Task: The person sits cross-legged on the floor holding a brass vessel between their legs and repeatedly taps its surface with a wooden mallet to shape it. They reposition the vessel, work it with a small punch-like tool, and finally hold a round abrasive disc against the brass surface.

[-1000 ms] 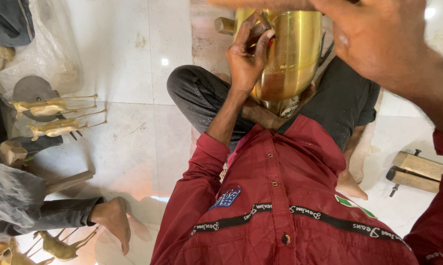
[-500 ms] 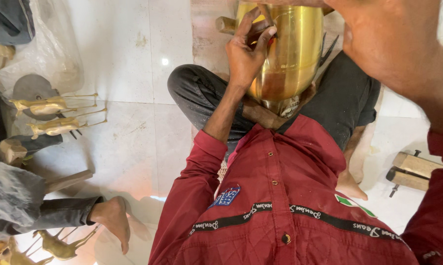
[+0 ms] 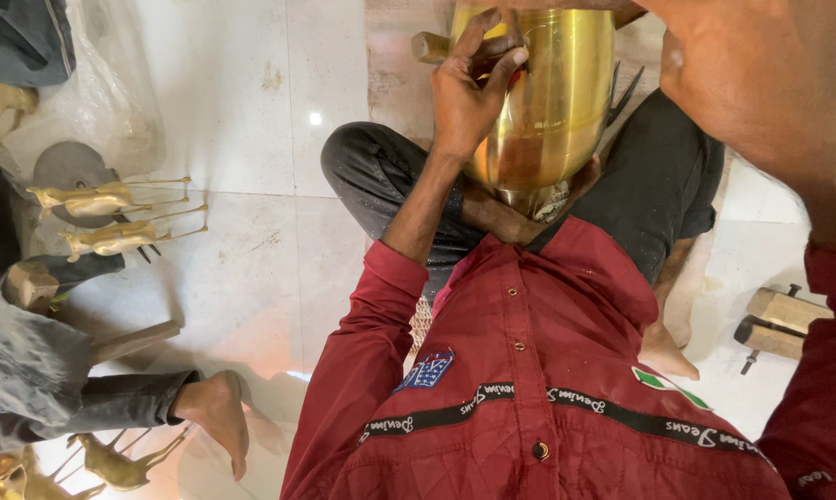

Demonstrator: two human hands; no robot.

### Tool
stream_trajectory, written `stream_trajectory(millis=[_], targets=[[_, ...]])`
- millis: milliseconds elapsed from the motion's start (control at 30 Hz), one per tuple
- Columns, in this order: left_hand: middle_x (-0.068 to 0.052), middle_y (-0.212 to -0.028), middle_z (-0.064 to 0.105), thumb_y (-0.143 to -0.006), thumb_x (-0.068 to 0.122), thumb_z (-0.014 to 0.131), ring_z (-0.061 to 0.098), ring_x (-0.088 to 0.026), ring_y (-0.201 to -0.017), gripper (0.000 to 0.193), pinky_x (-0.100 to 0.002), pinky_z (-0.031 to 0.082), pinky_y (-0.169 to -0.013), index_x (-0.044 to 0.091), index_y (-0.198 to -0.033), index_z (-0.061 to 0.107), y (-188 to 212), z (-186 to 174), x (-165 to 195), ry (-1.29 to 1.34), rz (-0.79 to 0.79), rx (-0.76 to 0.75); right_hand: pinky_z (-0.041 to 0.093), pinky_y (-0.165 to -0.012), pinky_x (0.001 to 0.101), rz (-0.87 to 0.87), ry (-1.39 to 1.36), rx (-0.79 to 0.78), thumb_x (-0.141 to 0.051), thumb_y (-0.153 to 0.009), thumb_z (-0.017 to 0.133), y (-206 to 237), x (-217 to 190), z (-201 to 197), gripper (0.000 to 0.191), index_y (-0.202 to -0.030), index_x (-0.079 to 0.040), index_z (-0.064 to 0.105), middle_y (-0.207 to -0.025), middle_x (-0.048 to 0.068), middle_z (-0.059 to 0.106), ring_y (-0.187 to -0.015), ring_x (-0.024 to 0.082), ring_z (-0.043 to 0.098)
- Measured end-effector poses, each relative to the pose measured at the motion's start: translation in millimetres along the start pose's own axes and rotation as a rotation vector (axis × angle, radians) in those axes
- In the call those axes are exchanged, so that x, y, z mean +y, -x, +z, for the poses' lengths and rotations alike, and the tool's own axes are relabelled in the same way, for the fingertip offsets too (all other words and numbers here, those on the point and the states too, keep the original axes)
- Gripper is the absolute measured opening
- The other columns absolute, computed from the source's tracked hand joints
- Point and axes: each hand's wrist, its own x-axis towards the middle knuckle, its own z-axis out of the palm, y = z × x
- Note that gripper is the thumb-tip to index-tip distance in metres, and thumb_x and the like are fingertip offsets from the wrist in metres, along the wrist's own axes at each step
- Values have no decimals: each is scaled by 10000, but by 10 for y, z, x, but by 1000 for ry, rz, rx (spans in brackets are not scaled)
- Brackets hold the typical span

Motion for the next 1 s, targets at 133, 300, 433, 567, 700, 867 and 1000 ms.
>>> stream_trajectory(millis=[133,300,433,567,700,867,1000], targets=[[-133,-1136,811,-995,54,761,811,-172,-1030,532,-322,704,-911,83,-1475,533,-40,-28,31,-84,58,-35,437,-730,332,23,-6,-22,17,-882,645,-7,-13,12,411,-1262,-131,694,-872,53,614,-759,211,605],[-124,-1131,815,-998,49,748,809,-172,-1022,521,-322,711,-881,101,-1471,535,-76,-47,55,-52,20,-78,439,-718,343,76,-61,-61,17,-906,659,-3,-34,-9,381,-1257,-123,709,-840,61,611,-738,220,604],[-114,-1143,808,-1004,52,746,809,-165,-1027,518,-314,720,-884,129,-1471,534,-95,-44,24,-53,64,-88,434,-699,344,111,-151,-67,32,-925,670,-1,-42,-10,334,-1217,-121,720,-806,58,612,-703,212,592],[-114,-1111,822,-1013,46,746,816,-162,-997,488,-304,711,-857,128,-1460,567,-100,-68,-27,-67,64,-122,435,-723,350,84,-87,-14,47,-915,665,14,-44,38,354,-1230,-106,714,-839,67,611,-739,221,591],[-106,-1109,812,-994,62,767,818,-144,-969,522,-282,718,-836,125,-1464,549,-103,-87,-56,-147,53,-121,436,-747,356,70,-71,23,61,-905,659,52,-31,87,374,-1243,-91,708,-873,76,610,-774,231,590],[-114,-1130,813,-1002,51,763,817,-145,-959,522,-295,717,-836,119,-1475,552,-139,-85,-43,-82,62,-162,437,-777,364,43,-51,108,79,-892,653,110,-17,176,400,-1259,-72,701,-915,87,608,-818,243,589],[-97,-1113,823,-1010,69,767,812,-128,-928,526,-292,712,-842,118,-1479,535,-162,-116,3,-155,59,-214,438,-801,370,48,-59,181,93,-882,648,197,-30,295,421,-1273,-57,695,-949,95,607,-854,253,588]])
